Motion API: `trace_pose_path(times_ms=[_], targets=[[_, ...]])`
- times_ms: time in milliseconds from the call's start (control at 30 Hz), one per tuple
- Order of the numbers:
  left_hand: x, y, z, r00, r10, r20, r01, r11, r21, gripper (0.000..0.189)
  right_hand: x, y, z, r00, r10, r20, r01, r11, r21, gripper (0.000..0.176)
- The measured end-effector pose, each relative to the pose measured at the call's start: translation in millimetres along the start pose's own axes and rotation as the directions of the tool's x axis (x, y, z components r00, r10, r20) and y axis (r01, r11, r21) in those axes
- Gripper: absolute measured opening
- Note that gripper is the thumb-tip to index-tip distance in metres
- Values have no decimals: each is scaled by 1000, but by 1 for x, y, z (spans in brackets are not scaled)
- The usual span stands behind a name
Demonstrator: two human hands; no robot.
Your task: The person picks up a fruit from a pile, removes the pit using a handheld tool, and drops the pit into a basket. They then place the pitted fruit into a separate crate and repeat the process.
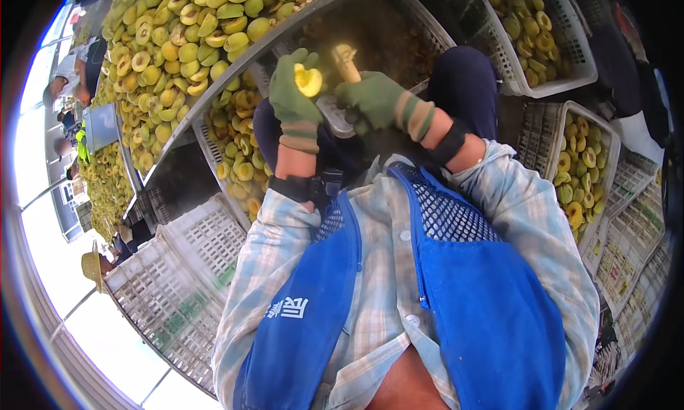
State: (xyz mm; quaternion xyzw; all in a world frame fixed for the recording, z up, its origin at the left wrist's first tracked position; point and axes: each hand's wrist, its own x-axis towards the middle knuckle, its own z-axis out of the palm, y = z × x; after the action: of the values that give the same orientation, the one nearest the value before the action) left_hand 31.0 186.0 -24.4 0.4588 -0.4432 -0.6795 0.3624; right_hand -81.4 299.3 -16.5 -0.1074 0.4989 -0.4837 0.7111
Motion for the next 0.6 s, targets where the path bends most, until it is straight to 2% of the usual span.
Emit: trace_pose_path(times_ms=[33,133,167,267,333,367,400,467,500,567,600], targets=[[-1,9,-4,998,-67,11,67,996,-61,48,-12,-13,-1,984,69,165,-88,990,110,20],[4,24,-27,997,-73,20,76,976,-205,49,-11,-18,7,985,34,169,-45,997,60,22],[5,32,-34,999,-29,-44,20,981,-192,50,8,-12,1,963,118,243,-159,975,156,26],[25,38,-93,968,119,-222,-177,948,-264,45,24,-3,-11,984,129,122,-145,980,138,30],[46,40,-142,936,154,-317,-250,924,-288,40,24,2,-12,984,139,114,-160,967,199,31],[47,39,-159,884,328,-332,-352,936,-14,39,22,4,-10,984,146,104,-167,958,232,32],[44,45,-166,804,491,-336,-421,868,262,38,20,5,-7,983,167,79,-181,957,227,33],[56,63,-166,742,462,-487,-406,886,223,41,18,6,-2,980,198,15,-196,953,231,34],[74,65,-173,715,631,-301,-475,754,453,38,20,10,0,985,175,-8,-170,966,197,31],[99,71,-159,761,646,53,-415,422,806,41,21,13,7,984,178,-29,-169,967,192,29],[113,72,-141,757,634,158,-415,280,866,46,21,16,10,983,177,-43,-165,967,193,28]])
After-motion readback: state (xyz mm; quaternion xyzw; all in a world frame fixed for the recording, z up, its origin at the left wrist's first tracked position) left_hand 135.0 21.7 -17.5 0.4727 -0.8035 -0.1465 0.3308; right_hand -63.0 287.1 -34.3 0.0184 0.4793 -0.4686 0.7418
